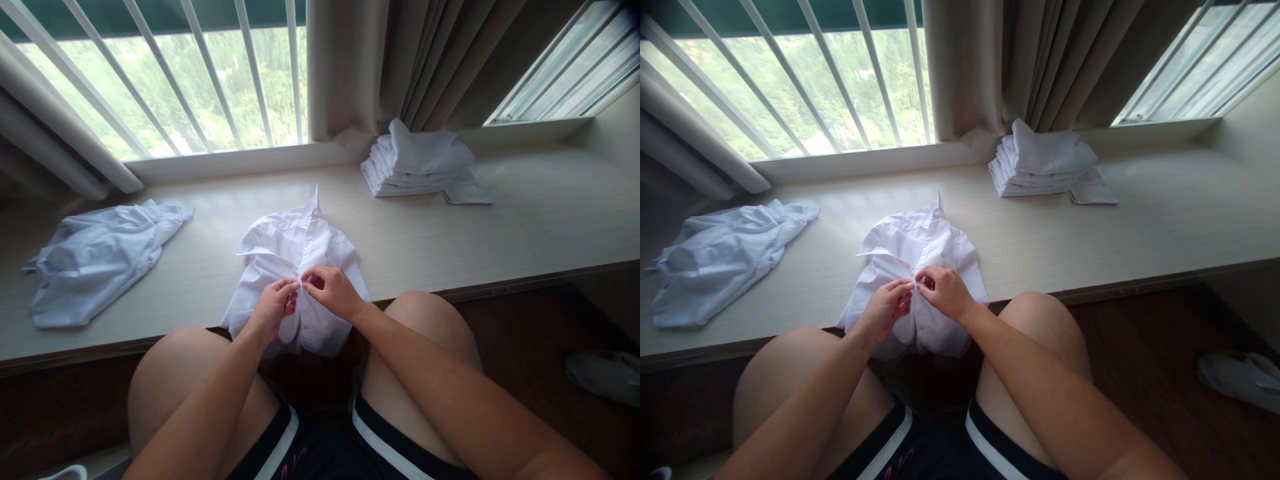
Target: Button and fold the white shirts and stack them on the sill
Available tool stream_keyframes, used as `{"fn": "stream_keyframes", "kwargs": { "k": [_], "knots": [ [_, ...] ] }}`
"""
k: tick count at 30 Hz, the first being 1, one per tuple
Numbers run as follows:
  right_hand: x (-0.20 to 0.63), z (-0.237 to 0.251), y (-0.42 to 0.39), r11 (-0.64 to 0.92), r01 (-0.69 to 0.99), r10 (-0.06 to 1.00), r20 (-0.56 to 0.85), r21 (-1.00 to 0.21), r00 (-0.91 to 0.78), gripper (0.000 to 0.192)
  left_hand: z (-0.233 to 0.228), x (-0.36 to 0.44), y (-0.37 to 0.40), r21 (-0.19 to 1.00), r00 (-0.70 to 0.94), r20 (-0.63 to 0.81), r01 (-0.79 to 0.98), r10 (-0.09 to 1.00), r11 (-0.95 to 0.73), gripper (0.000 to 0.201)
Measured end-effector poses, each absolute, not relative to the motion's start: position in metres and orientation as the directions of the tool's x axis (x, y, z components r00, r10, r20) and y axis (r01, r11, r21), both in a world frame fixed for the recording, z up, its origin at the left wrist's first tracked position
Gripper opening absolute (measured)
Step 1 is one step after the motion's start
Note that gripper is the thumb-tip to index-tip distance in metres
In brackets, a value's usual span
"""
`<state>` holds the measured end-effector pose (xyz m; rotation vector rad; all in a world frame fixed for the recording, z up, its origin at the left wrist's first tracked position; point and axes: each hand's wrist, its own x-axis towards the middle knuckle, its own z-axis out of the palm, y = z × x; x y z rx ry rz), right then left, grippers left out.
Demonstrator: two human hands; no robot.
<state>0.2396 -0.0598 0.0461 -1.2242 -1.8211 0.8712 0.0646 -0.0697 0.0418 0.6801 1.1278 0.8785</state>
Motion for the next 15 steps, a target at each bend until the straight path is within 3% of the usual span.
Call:
{"fn": "stream_keyframes", "kwargs": {
  "k": [15],
  "knots": [
    [0.2399,0.0463,-0.0606,0.310,0.440,0.943,0.215,-0.843,-0.254,0.007,0.0436,0.0623,-0.0687,0.860,0.104,-0.461,-0.192,0.881,0.472,0.033]
  ]
}}
